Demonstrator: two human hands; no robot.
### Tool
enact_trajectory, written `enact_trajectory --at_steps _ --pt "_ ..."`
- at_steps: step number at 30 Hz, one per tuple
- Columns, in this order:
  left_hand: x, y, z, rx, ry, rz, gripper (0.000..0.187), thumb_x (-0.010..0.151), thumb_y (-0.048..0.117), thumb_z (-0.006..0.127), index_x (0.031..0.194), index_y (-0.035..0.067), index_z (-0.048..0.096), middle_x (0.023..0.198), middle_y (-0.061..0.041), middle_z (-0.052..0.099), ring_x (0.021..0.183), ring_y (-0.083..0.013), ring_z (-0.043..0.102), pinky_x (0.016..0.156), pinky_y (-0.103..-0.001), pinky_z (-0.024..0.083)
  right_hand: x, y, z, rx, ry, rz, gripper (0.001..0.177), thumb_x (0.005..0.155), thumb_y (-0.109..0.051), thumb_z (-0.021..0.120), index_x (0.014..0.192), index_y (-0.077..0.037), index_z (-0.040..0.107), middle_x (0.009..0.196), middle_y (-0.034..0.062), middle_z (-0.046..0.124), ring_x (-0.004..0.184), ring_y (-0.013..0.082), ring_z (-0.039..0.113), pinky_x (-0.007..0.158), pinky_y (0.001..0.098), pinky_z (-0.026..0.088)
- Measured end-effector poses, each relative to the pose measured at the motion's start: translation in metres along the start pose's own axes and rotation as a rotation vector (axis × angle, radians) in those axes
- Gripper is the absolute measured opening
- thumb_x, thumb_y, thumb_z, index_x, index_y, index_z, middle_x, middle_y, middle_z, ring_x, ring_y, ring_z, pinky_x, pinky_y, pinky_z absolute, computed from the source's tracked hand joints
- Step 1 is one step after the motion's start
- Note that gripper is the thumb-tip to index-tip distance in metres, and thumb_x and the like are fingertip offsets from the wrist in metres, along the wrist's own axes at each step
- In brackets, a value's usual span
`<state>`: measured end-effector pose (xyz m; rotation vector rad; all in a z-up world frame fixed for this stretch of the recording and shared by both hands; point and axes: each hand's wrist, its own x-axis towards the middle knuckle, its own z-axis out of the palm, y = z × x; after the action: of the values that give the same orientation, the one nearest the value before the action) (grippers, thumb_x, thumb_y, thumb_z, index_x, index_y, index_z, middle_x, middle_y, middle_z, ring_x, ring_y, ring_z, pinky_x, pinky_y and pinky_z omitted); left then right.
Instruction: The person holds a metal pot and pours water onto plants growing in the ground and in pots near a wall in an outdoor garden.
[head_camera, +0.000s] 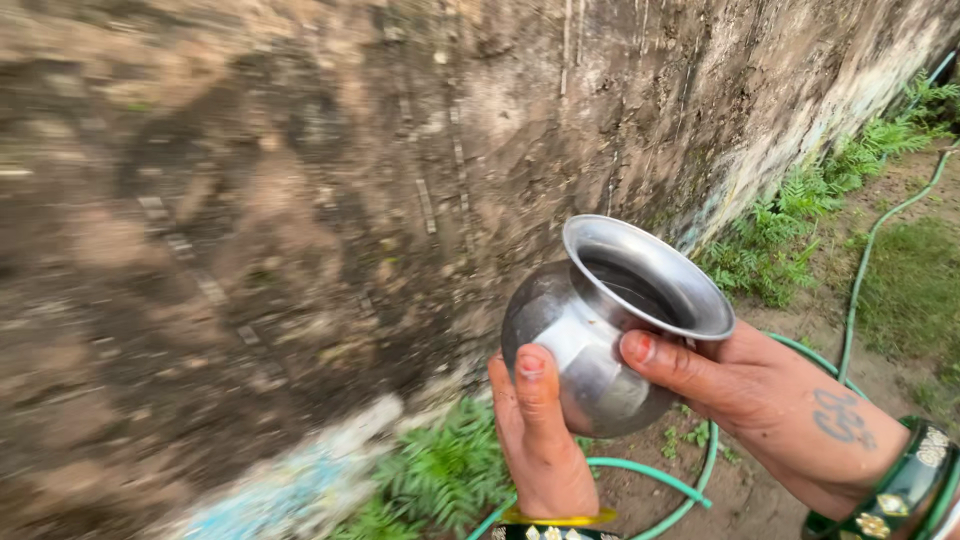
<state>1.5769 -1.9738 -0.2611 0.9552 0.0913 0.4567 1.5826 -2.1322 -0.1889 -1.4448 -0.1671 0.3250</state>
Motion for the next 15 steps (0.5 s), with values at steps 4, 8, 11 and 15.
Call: enact_trajectory --at_steps 4,8,11,15 --pt "0.053 -0.079 0.035 -0.093 -0.137 0.026 0.091 0.089 0.065 0.057 0.147 -0.004 0.045 0.140 -0.022 0.061 0.126 -0.0305 0.061 0.108 -0.042 0.044 0.068 0.001 -0.078 -0.160 -0.009 -0.031 0.059 0.094 -0.025 0.075 0.147 -0.009 0.057 0.133 0.0094 0.065 0.120 0.0225 0.059 0.097 0.0440 0.051" --pt "0.115 -0.155 0.071 -0.157 -0.055 -0.093 0.084 0.089 0.061 0.051 0.152 0.007 0.039 0.148 -0.009 0.056 0.136 -0.0196 0.053 0.113 -0.038 0.037 0.140 -0.014 -0.160 -0.215 -0.146 -0.064 0.066 0.089 -0.022 0.082 0.148 -0.008 0.056 0.136 0.0109 0.065 0.126 0.0241 0.058 0.104 0.0416 0.049" --pt "0.153 -0.191 0.116 -0.226 -0.128 -0.186 0.079 0.088 0.061 0.048 0.148 0.009 0.047 0.139 -0.008 0.062 0.128 -0.0201 0.059 0.109 -0.040 0.043 0.188 -0.030 -0.213 -0.218 -0.255 -0.188 0.077 0.082 -0.012 0.088 0.149 -0.007 0.052 0.142 0.0119 0.066 0.133 0.0242 0.056 0.110 0.0398 0.044" --pt "0.165 -0.210 0.162 -0.136 -0.269 -0.061 0.067 0.095 0.061 0.048 0.135 0.007 0.051 0.130 -0.009 0.063 0.122 -0.0179 0.061 0.104 -0.036 0.046 0.222 -0.040 -0.266 -0.119 -0.301 -0.196 0.082 0.077 -0.003 0.090 0.150 -0.005 0.052 0.144 0.0130 0.066 0.137 0.0237 0.058 0.111 0.0399 0.042"
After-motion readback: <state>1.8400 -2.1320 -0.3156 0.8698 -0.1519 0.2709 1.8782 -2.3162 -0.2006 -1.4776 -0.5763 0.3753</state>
